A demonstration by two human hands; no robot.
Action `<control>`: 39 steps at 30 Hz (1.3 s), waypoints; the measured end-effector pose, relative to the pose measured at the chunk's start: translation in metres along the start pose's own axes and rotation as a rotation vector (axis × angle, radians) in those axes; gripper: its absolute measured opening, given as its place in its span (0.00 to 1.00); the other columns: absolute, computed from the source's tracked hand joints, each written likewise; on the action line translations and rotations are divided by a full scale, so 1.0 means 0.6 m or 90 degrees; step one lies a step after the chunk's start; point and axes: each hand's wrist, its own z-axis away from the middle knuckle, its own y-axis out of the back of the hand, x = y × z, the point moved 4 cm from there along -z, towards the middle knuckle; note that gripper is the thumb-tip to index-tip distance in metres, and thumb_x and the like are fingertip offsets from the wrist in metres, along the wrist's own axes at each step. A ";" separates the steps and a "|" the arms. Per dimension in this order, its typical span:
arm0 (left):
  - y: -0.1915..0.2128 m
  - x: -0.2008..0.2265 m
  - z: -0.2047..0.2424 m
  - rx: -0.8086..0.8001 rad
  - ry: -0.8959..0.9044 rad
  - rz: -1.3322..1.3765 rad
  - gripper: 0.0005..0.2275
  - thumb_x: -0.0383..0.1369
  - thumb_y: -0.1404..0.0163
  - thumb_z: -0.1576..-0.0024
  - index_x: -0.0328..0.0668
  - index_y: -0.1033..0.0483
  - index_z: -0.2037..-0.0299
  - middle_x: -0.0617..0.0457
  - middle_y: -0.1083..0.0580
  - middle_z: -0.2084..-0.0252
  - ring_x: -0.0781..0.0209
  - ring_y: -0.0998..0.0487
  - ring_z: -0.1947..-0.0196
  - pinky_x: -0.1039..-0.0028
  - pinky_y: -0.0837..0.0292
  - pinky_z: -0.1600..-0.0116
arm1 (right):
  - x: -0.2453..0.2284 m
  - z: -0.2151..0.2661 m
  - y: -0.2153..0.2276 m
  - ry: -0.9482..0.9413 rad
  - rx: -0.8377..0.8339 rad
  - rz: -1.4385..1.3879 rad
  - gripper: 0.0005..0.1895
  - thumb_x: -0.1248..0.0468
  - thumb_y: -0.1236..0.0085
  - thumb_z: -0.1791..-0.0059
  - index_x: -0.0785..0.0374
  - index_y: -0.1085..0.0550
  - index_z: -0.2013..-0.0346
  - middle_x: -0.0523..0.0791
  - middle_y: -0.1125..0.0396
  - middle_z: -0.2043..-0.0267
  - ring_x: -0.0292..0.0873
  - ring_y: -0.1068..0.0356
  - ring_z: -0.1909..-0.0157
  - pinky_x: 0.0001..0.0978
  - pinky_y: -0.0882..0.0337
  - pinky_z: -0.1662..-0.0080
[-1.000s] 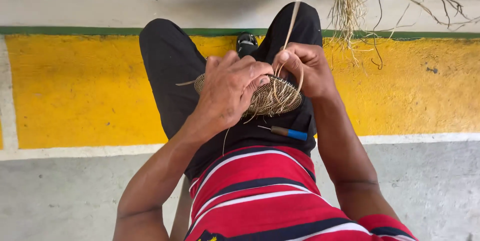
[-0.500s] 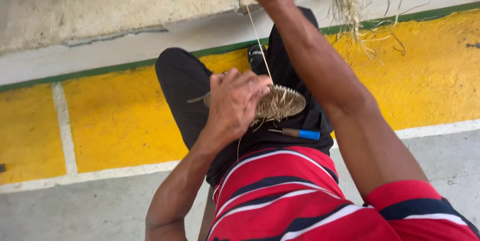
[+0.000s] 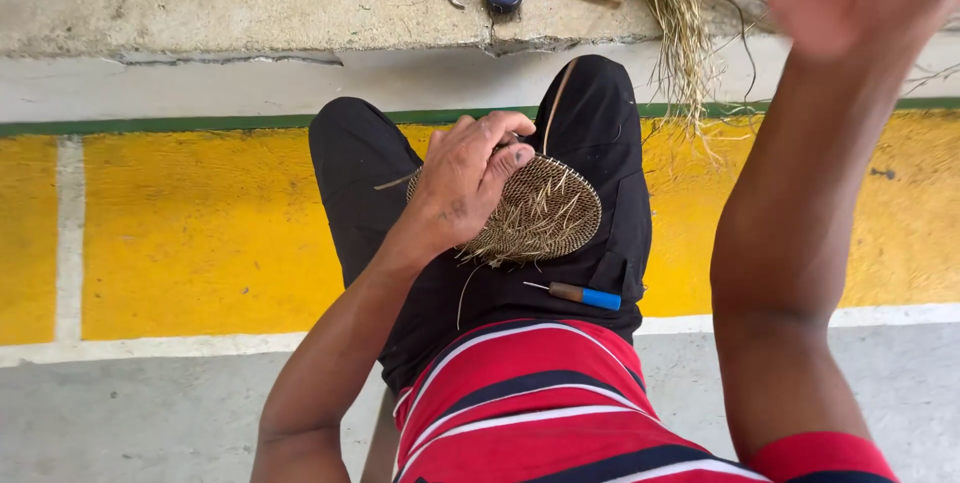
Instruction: The recorder is weaving a small basket using natural fibers.
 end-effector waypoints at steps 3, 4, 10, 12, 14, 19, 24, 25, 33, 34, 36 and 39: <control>0.005 -0.002 -0.004 0.026 -0.014 0.021 0.18 0.50 0.58 0.33 0.46 0.25 0.51 0.56 0.21 0.59 0.58 0.25 0.57 0.65 0.38 0.48 | 0.011 0.053 -0.119 0.025 -0.068 -0.204 0.18 0.70 0.48 0.39 0.62 0.39 0.36 0.52 0.27 0.67 0.44 0.25 0.74 0.30 0.28 0.71; 0.009 0.003 -0.005 0.033 -0.009 0.021 0.18 0.50 0.58 0.33 0.46 0.25 0.51 0.56 0.21 0.59 0.58 0.25 0.57 0.65 0.38 0.48 | 0.014 0.074 -0.157 0.022 -0.076 -0.205 0.18 0.70 0.48 0.39 0.62 0.39 0.36 0.52 0.27 0.67 0.44 0.25 0.74 0.30 0.28 0.71; 0.003 0.014 -0.010 0.030 -0.012 0.024 0.20 0.50 0.61 0.33 0.46 0.19 0.59 0.56 0.21 0.63 0.57 0.25 0.60 0.64 0.40 0.52 | 0.070 0.172 -0.269 -0.382 -0.062 -0.065 0.09 0.67 0.46 0.44 0.68 0.28 0.50 0.45 0.29 0.71 0.36 0.33 0.77 0.26 0.31 0.74; -0.001 0.009 -0.011 0.070 -0.021 0.000 0.21 0.49 0.60 0.33 0.43 0.18 0.58 0.55 0.21 0.65 0.57 0.25 0.62 0.63 0.40 0.54 | 0.037 0.185 -0.263 -0.392 -0.046 -0.033 0.09 0.66 0.46 0.44 0.70 0.25 0.54 0.41 0.35 0.76 0.31 0.41 0.79 0.23 0.42 0.78; -0.003 -0.001 -0.015 0.070 0.009 -0.021 0.21 0.48 0.59 0.33 0.42 0.17 0.61 0.53 0.22 0.67 0.56 0.25 0.62 0.62 0.39 0.53 | 0.007 0.206 -0.223 -0.271 -0.067 -0.084 0.10 0.65 0.48 0.43 0.71 0.26 0.52 0.40 0.37 0.77 0.29 0.42 0.80 0.22 0.42 0.77; -0.007 -0.011 -0.023 0.107 -0.009 0.029 0.22 0.48 0.62 0.32 0.43 0.17 0.60 0.54 0.23 0.69 0.57 0.25 0.65 0.61 0.38 0.56 | -0.044 0.214 -0.201 -0.017 -0.042 -0.299 0.12 0.67 0.50 0.43 0.75 0.25 0.53 0.41 0.33 0.79 0.27 0.36 0.81 0.23 0.36 0.77; -0.016 -0.027 -0.028 0.018 0.094 0.005 0.25 0.53 0.66 0.33 0.43 0.20 0.62 0.50 0.27 0.74 0.56 0.26 0.67 0.61 0.34 0.56 | -0.019 0.165 -0.273 0.027 0.074 0.034 0.04 0.68 0.48 0.43 0.62 0.32 0.54 0.47 0.30 0.58 0.40 0.28 0.53 0.38 0.28 0.39; -0.014 -0.030 -0.025 0.018 0.098 0.004 0.25 0.53 0.66 0.33 0.43 0.20 0.62 0.50 0.27 0.74 0.56 0.26 0.67 0.61 0.34 0.56 | 0.002 0.170 -0.276 0.025 0.074 0.031 0.04 0.68 0.48 0.43 0.62 0.32 0.54 0.47 0.30 0.58 0.40 0.28 0.53 0.38 0.28 0.39; -0.008 -0.018 -0.015 -0.007 0.004 -0.031 0.09 0.39 0.47 0.38 0.46 0.20 0.54 0.56 0.23 0.63 0.58 0.27 0.60 0.63 0.41 0.52 | 0.064 0.172 -0.277 0.078 0.144 0.280 0.12 0.77 0.37 0.48 0.61 0.28 0.56 0.44 0.25 0.52 0.42 0.35 0.41 0.33 0.34 0.38; -0.007 -0.016 -0.016 -0.005 0.005 -0.030 0.09 0.39 0.47 0.38 0.46 0.20 0.54 0.56 0.23 0.63 0.58 0.27 0.60 0.63 0.41 0.52 | 0.066 0.171 -0.277 0.078 0.142 0.280 0.12 0.77 0.37 0.48 0.61 0.28 0.56 0.44 0.25 0.52 0.42 0.35 0.41 0.33 0.34 0.38; -0.005 -0.012 -0.016 -0.012 0.006 -0.036 0.08 0.37 0.48 0.38 0.46 0.20 0.55 0.56 0.23 0.64 0.58 0.27 0.60 0.62 0.41 0.52 | 0.065 0.171 -0.278 0.098 0.133 0.305 0.12 0.77 0.36 0.48 0.60 0.28 0.57 0.42 0.25 0.54 0.40 0.32 0.44 0.35 0.33 0.39; -0.010 -0.018 -0.017 -0.020 0.026 -0.047 0.08 0.38 0.47 0.38 0.47 0.20 0.55 0.56 0.23 0.65 0.58 0.27 0.61 0.62 0.41 0.54 | 0.057 0.165 -0.281 0.074 0.144 0.375 0.12 0.76 0.34 0.49 0.60 0.27 0.58 0.42 0.25 0.54 0.42 0.32 0.45 0.36 0.32 0.39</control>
